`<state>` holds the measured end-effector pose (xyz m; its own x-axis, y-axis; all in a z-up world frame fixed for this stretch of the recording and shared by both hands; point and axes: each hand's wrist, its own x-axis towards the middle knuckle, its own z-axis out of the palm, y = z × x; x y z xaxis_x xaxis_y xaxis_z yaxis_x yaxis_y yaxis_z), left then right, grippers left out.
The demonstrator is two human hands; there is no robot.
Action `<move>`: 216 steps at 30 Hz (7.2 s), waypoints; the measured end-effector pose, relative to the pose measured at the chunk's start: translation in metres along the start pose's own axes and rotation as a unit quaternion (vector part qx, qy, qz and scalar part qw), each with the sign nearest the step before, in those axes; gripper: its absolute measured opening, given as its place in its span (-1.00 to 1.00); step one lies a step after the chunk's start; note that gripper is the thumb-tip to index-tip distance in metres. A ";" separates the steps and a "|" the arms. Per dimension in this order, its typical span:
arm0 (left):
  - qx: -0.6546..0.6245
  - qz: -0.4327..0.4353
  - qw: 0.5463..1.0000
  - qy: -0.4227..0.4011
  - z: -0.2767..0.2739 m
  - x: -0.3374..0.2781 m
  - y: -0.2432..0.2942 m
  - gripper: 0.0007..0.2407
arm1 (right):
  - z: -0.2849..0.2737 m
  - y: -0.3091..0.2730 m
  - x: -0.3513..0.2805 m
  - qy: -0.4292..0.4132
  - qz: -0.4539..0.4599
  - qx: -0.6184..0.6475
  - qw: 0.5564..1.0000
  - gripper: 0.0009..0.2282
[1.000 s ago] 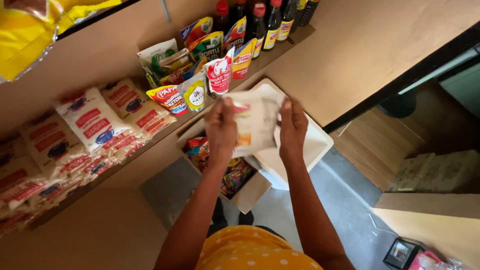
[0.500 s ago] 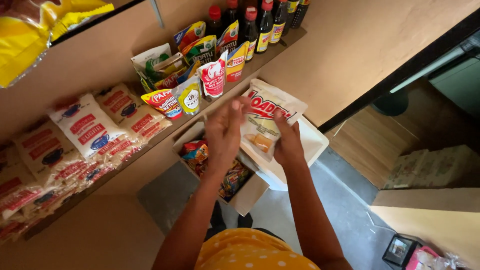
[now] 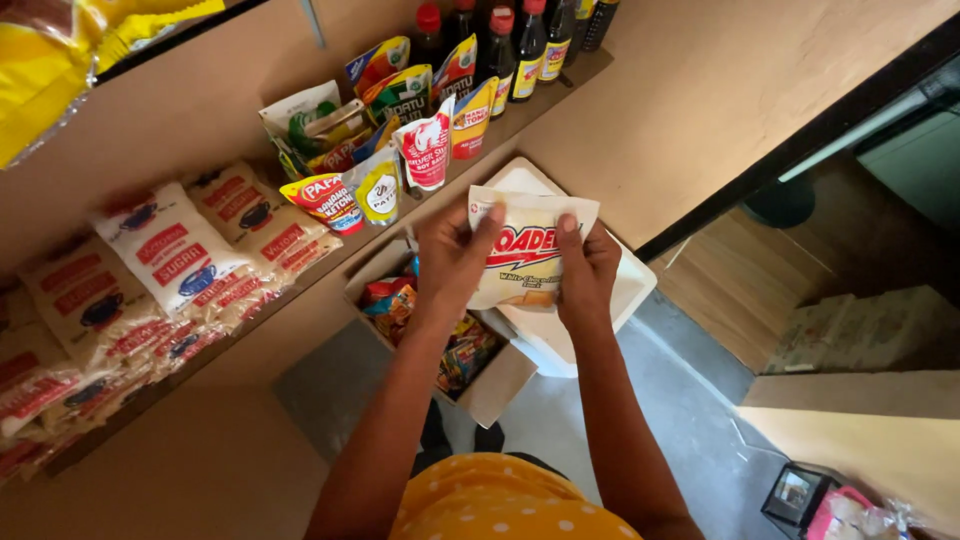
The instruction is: Organizing and stocking snack bags on shelves alongside canned goods and sauces.
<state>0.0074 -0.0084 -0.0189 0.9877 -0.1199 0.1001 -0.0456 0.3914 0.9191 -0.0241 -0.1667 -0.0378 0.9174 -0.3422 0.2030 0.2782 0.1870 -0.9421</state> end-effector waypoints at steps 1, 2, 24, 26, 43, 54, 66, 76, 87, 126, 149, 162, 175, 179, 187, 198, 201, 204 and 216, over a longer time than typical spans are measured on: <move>-0.001 0.000 1.000 -0.001 0.001 0.000 -0.002 -0.80 | -0.001 0.002 0.000 0.001 -0.001 -0.001 1.000 -0.77; -0.006 -0.001 1.000 0.019 0.001 0.000 -0.005 -0.80 | -0.002 0.004 -0.001 0.016 -0.001 0.003 1.000 -0.76; 0.139 -0.016 0.987 -0.086 -0.018 0.002 0.012 -0.56 | -0.011 -0.002 0.015 -0.109 0.081 0.023 0.990 -0.53; 0.117 -0.010 0.989 -0.084 -0.013 0.000 0.023 -0.54 | -0.005 -0.003 0.008 -0.121 0.075 0.008 0.990 -0.52; 0.189 -0.033 0.973 -0.127 -0.019 0.003 0.024 -0.43 | 0.004 -0.035 0.024 -0.091 -0.227 -0.220 0.944 -0.35; 0.235 -0.032 0.948 -0.214 -0.012 -0.014 0.050 -0.40 | 0.006 -0.034 0.050 -0.127 -0.051 -0.106 0.985 -0.93; 0.238 -0.009 0.960 -0.150 -0.002 0.012 0.018 -0.66 | 0.039 -0.080 0.048 -0.126 -0.271 -0.335 0.893 -0.92; 0.113 0.070 0.987 -0.091 0.004 0.030 -0.006 -0.65 | -0.014 0.027 0.041 -0.106 -0.126 -0.021 0.986 -0.79; 0.044 -0.010 0.999 0.003 0.009 0.022 0.005 -0.77 | -0.006 0.000 0.021 -0.107 -0.023 0.046 0.993 -0.76; 0.309 0.347 0.884 0.057 -0.001 -0.031 0.097 -0.51 | 0.063 -0.022 0.013 -0.044 -0.239 -0.067 0.968 -0.55; 0.777 0.403 0.430 0.222 -0.064 -0.036 0.312 -0.37 | 0.304 -0.157 0.075 -0.186 -0.389 0.116 0.895 -0.61; 0.839 0.302 0.376 0.252 -0.098 -0.030 0.328 -0.45 | 0.341 -0.180 0.084 -0.225 -0.225 -0.199 0.927 -0.65; 0.845 0.316 0.356 0.242 -0.106 -0.036 0.324 -0.49 | 0.369 -0.216 0.098 -0.473 -0.436 -0.270 0.716 -0.71; 0.843 0.274 0.382 0.263 -0.102 -0.057 0.343 -0.24 | 0.373 -0.222 0.094 -0.472 -0.390 -0.363 0.703 -0.72; 0.834 0.150 0.449 0.284 -0.101 -0.063 0.354 -0.10 | 0.375 -0.210 0.100 -0.468 -0.442 -0.336 0.687 -0.69; 0.840 0.073 0.492 0.217 -0.114 -0.062 0.363 -0.12 | 0.360 -0.213 0.105 -0.534 -0.394 -0.299 0.685 -0.59; 0.848 0.101 0.463 0.239 -0.104 -0.066 0.362 -0.08 | 0.365 -0.209 0.108 -0.526 -0.435 -0.301 0.666 -0.61; 0.854 0.149 0.431 0.251 -0.089 -0.068 0.356 -0.03 | 0.369 -0.207 0.112 -0.509 -0.489 -0.337 0.624 -0.68; 0.849 0.193 0.433 0.235 -0.107 -0.057 0.341 -0.06 | 0.307 -0.223 0.094 -0.439 -0.420 -0.298 0.736 -0.67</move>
<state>-0.0485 0.2290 0.2478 0.7611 0.0107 0.6485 0.1298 -0.9822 -0.1361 0.0874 0.0424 0.2736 0.3946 0.6701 0.6287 0.9187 -0.2768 -0.2816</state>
